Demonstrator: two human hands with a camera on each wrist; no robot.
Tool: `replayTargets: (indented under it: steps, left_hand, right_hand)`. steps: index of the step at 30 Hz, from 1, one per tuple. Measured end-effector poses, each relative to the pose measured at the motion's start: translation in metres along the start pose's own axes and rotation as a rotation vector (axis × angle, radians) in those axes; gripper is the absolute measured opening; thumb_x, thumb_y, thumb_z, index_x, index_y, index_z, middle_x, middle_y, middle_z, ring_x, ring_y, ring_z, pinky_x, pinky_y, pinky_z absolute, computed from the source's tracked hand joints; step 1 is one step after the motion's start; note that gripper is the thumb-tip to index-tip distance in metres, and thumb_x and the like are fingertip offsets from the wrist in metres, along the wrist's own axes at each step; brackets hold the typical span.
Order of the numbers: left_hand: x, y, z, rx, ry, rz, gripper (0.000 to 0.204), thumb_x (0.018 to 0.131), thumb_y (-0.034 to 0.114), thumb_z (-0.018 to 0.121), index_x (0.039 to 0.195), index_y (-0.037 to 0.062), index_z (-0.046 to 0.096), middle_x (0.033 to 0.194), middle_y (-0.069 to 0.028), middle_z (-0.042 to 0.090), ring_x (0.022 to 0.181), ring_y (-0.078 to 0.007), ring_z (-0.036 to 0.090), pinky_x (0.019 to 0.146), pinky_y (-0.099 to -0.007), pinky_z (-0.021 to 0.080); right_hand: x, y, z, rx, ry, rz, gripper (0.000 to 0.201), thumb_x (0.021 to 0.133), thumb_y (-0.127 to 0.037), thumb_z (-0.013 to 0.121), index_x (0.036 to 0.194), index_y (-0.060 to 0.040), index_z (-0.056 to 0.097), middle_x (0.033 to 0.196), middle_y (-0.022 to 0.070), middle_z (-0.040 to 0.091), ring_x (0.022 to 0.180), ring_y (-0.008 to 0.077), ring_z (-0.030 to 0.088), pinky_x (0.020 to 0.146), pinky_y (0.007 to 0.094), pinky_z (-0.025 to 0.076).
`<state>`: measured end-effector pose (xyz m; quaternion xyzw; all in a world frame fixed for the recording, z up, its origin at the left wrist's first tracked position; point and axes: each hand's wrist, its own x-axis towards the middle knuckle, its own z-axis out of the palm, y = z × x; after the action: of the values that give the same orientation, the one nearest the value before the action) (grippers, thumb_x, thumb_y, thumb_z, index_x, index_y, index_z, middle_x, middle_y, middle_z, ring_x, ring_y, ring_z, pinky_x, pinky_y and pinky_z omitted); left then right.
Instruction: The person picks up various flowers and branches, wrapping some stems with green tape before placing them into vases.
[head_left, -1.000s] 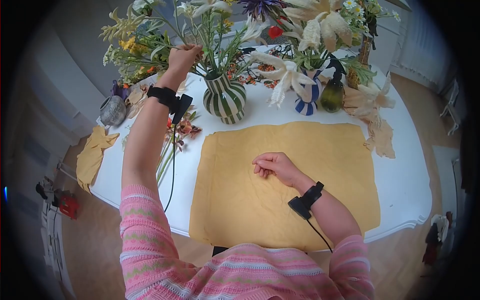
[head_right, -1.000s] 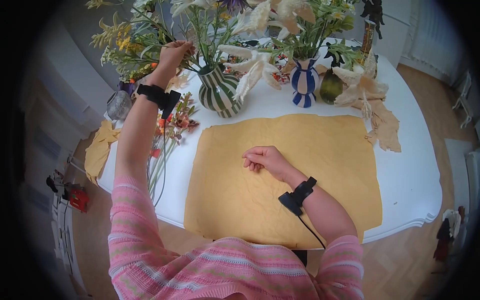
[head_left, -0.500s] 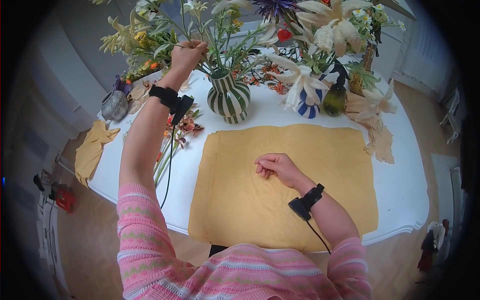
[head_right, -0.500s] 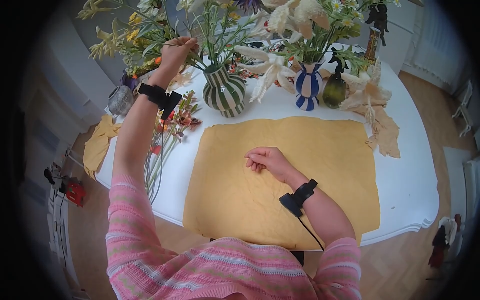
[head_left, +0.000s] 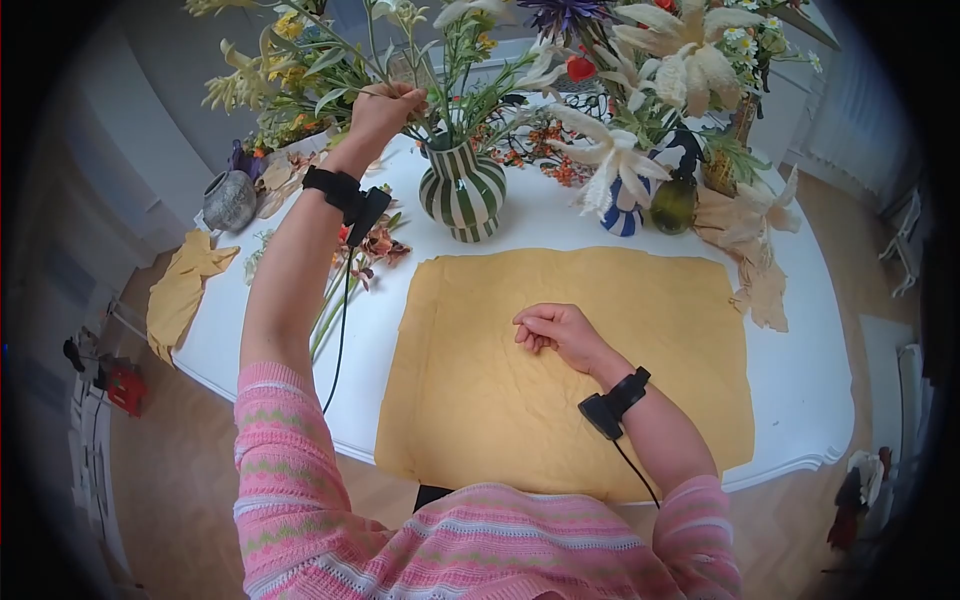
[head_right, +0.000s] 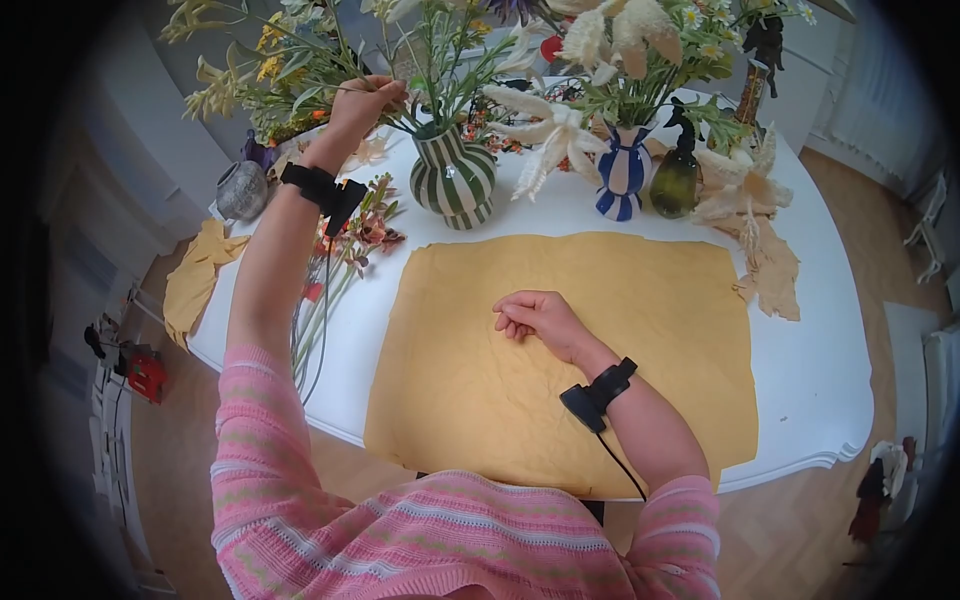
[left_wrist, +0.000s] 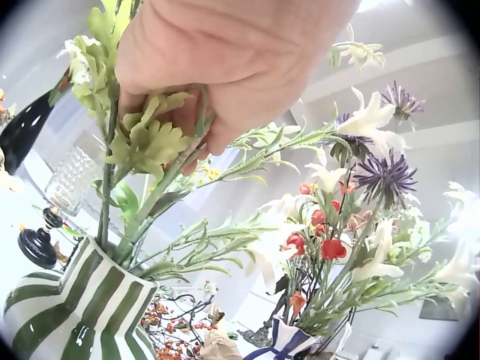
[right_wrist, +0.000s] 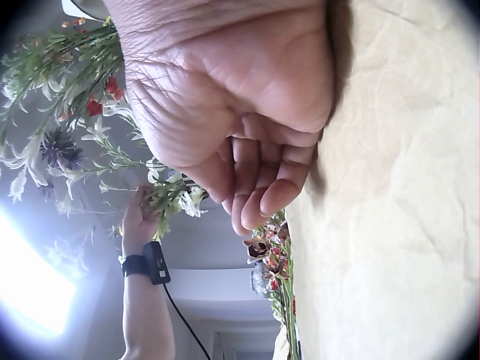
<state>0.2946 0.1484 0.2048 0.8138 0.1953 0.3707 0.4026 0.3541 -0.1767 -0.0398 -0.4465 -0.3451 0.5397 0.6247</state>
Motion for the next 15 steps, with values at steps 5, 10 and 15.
replayTargets:
  steps: [5, 10, 15]
  left_hand:
    - [-0.006, 0.004, 0.0, -0.034, -0.044, -0.02, 0.013, 0.089, 0.014, 0.067, 0.086, 0.0013, 0.07, 0.076, -0.0035, 0.069, 0.066, -0.0075, 0.06, 0.062, -0.0222, 0.048]
    - [-0.011, 0.008, 0.0, -0.046, -0.056, -0.03, 0.013, 0.088, 0.013, 0.068, 0.086, 0.0009, 0.07, 0.076, -0.0034, 0.069, 0.065, -0.0077, 0.059, 0.062, -0.0224, 0.048]
    - [-0.013, 0.006, -0.001, -0.097, -0.053, -0.032, 0.012, 0.087, 0.013, 0.069, 0.087, 0.0015, 0.07, 0.077, -0.0037, 0.069, 0.065, -0.008, 0.059, 0.062, -0.0227, 0.048]
  right_hand:
    - [0.0, 0.001, 0.0, 0.007, 0.004, 0.004, 0.019, 0.096, -0.012, 0.054, 0.105, 0.0008, 0.064, 0.086, 0.006, 0.067, 0.072, 0.0099, 0.06, 0.065, 0.0233, 0.048]
    - [0.0, 0.001, 0.0, 0.018, 0.0, 0.004, 0.019, 0.096, -0.012, 0.054, 0.105, 0.0008, 0.064, 0.086, 0.0059, 0.067, 0.072, 0.0099, 0.06, 0.065, 0.0232, 0.048]
    - [-0.001, -0.001, 0.001, 0.014, -0.002, 0.001, 0.019, 0.096, -0.013, 0.055, 0.105, 0.0004, 0.065, 0.086, 0.0056, 0.067, 0.072, 0.0096, 0.059, 0.065, 0.0231, 0.048]
